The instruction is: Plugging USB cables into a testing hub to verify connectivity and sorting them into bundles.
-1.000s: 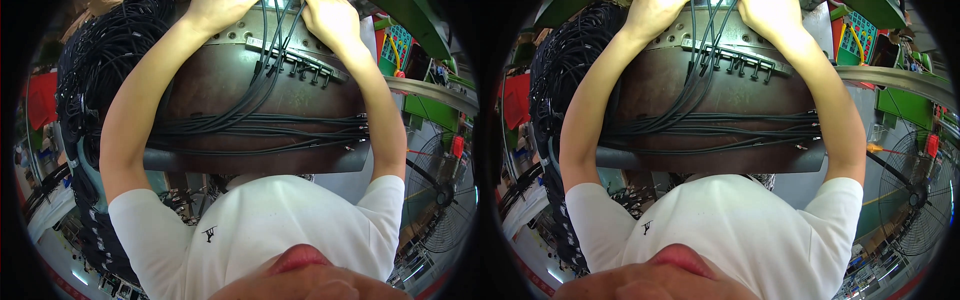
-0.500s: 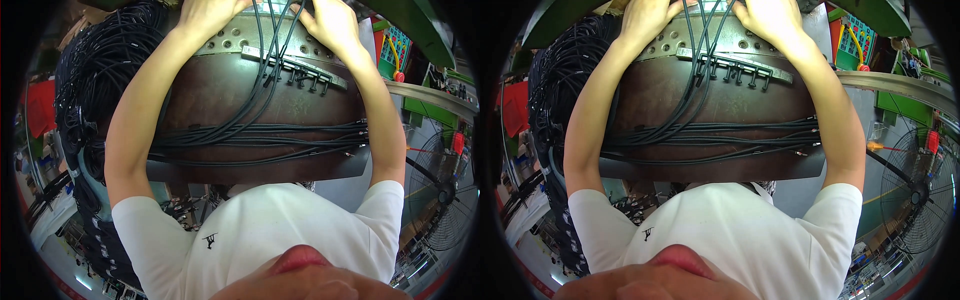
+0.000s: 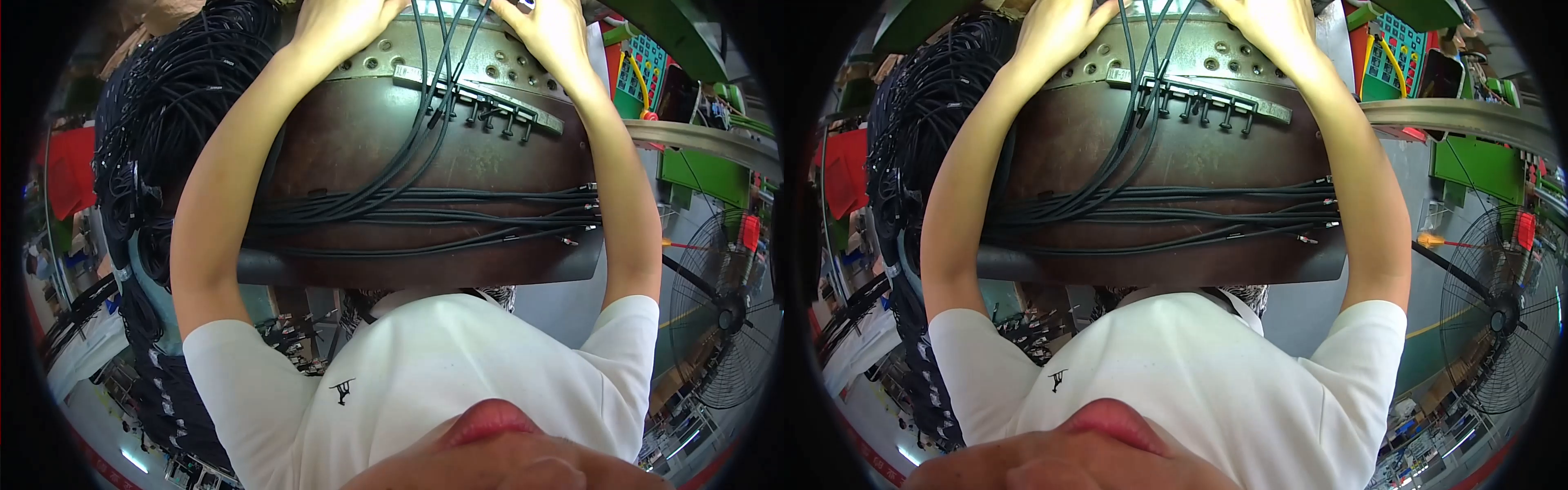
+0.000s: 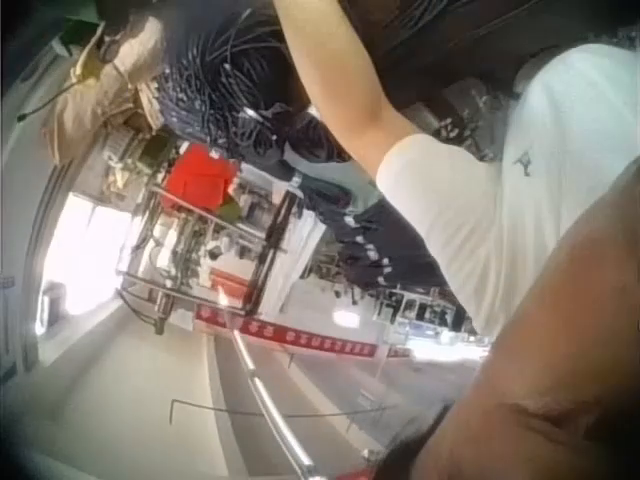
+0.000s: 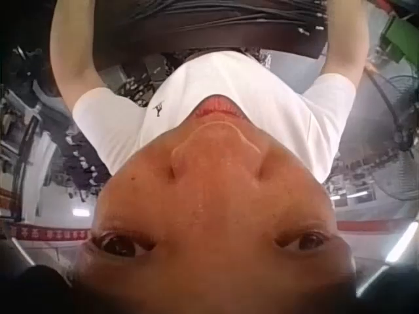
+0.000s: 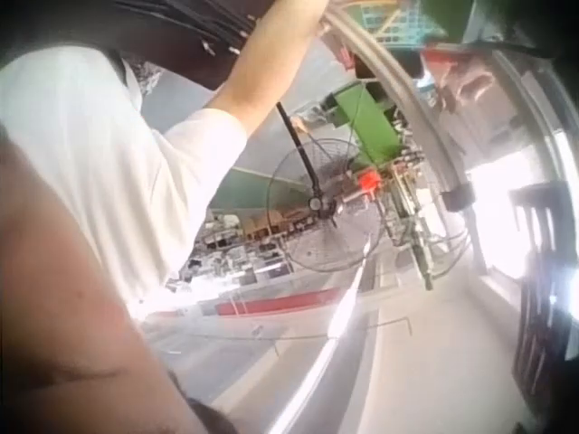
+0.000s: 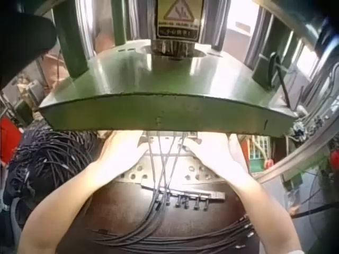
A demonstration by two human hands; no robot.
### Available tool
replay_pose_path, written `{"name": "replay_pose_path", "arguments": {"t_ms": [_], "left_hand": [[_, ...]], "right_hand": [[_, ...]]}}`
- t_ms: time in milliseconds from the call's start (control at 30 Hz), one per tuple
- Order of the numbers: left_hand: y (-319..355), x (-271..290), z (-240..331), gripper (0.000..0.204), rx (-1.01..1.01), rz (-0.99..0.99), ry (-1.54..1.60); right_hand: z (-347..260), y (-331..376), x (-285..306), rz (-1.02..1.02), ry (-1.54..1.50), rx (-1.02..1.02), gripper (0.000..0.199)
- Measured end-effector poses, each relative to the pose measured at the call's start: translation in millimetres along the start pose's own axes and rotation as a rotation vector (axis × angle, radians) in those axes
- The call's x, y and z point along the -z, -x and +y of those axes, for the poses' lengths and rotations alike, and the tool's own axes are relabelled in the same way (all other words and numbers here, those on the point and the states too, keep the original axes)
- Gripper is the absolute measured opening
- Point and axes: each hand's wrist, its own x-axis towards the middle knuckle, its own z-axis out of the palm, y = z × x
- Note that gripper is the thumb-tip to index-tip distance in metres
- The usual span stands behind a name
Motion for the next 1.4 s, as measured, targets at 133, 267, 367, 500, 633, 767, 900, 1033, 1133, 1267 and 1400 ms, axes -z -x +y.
{"name": "replay_pose_path", "arguments": {"t_ms": [133, 267, 367, 500, 633, 767, 900, 1033, 1133, 1267, 1400], "left_hand": [[69, 37, 21, 0.045, -0.022, 0.122, 0.249], [202, 124, 37, 0.056, 0.262, -1.241, 1.241], [304, 79, 63, 0.042, 0.391, -1.046, 0.475], [344, 29, 42, 0.034, 0.553, -0.529, 0.131], [348, 21, 41, 0.036, 0.467, -0.492, 0.041], [342, 19, 39, 0.034, 0.432, -0.482, 0.03], [343, 19, 41, 0.027, 0.421, -0.467, -0.004], [352, 13, 36, 0.024, 0.392, -0.517, -0.016], [355, 11, 35, 0.025, 0.383, -0.413, 0.001], [352, 6, 28, 0.026, 0.386, -0.531, -0.077], [330, 33, 51, 0.033, 0.37, -0.609, 0.115]], "right_hand": [[32, 56, 1, 0.709, 0.032, 0.714, 0.037], [152, 237, -16, 0.89, -0.386, 0.424, 0.026], [178, 292, -71, 0.665, -0.355, -0.273, 0.039], [189, 350, -167, 0.065, -0.277, -0.044, 0.035], [197, 351, -189, 0.047, -0.444, -0.097, 0.025], [172, 334, -176, 0.174, -0.393, -0.028, 0.02], [168, 325, -177, 0.288, -0.306, 0.042, 0.013], [180, 331, -183, 0.24, -0.196, 0.082, 0.012], [166, 322, -177, 0.317, -0.222, 0.074, 0.01], [156, 320, -167, 0.339, -0.359, -0.002, 0.011], [121, 325, -95, -0.048, 0.209, -0.151, 0.021]]}}
